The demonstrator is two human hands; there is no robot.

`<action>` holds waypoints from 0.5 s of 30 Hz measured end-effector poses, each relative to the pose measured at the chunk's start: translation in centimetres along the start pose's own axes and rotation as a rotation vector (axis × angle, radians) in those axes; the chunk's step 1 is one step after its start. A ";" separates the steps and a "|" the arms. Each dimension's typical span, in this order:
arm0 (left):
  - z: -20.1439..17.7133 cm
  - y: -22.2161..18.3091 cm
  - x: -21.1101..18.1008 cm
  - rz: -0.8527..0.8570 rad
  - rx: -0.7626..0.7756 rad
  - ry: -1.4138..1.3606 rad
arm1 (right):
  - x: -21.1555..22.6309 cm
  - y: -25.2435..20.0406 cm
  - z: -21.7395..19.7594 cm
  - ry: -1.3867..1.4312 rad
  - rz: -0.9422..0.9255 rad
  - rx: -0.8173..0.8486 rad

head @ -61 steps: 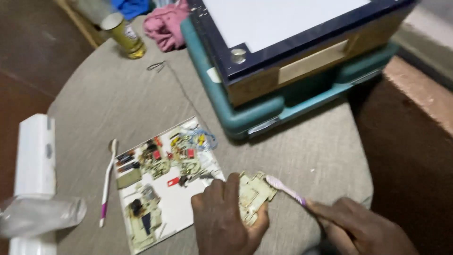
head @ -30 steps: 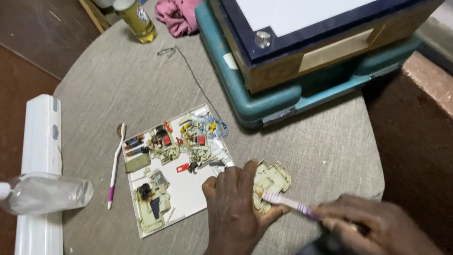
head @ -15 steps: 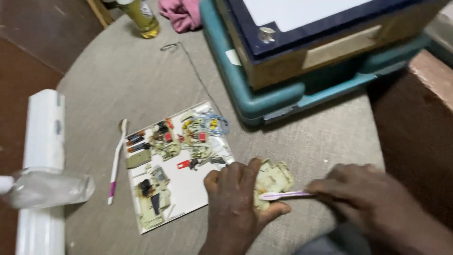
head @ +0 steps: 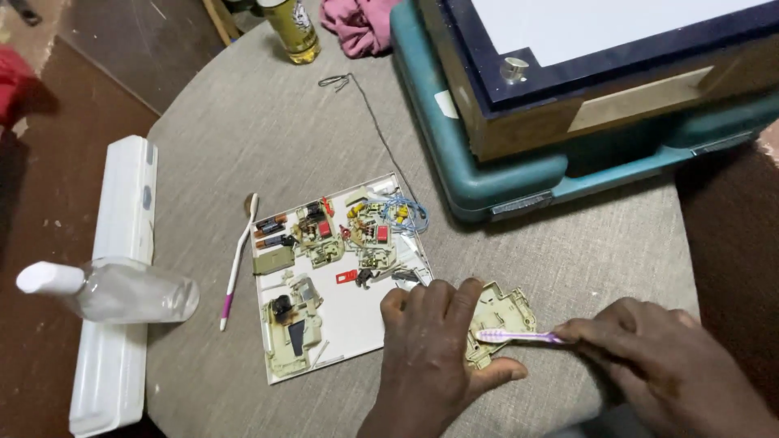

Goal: Cleaning a circuit board and small plastic components using a toothbrush and cleaning liquid.

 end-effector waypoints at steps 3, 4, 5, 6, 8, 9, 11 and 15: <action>0.5 -0.2 0.2 -0.027 0.068 0.003 | -1.1 0.3 -0.9 -0.015 0.226 0.031; 0.4 -0.2 0.4 -0.036 0.058 0.010 | -0.8 0.7 -0.7 -0.017 0.210 0.030; 0.2 -0.3 0.3 -0.014 0.020 0.016 | -0.5 1.0 -0.7 -0.008 0.186 0.007; 0.2 -0.3 0.1 0.016 -0.010 0.012 | -0.3 0.7 -0.7 -0.001 0.177 -0.012; 0.0 -0.4 0.0 0.017 -0.019 0.020 | -1.2 0.5 -0.9 -0.009 0.207 -0.011; -0.1 -0.3 -0.1 0.020 -0.026 0.030 | -1.8 0.4 -1.0 -0.014 0.238 -0.011; -0.1 -0.1 0.3 0.008 -0.023 0.052 | -0.3 1.3 -0.9 -0.068 0.183 -0.011; -0.1 -0.3 -0.1 0.014 -0.016 0.056 | -0.8 1.0 -1.7 -0.065 0.309 0.054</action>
Point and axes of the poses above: each hand's wrist, its own y-axis towards the middle knuckle, its own z-axis out of the palm, x = y × z, the point moved 5 cm from there along y, towards the middle knuckle
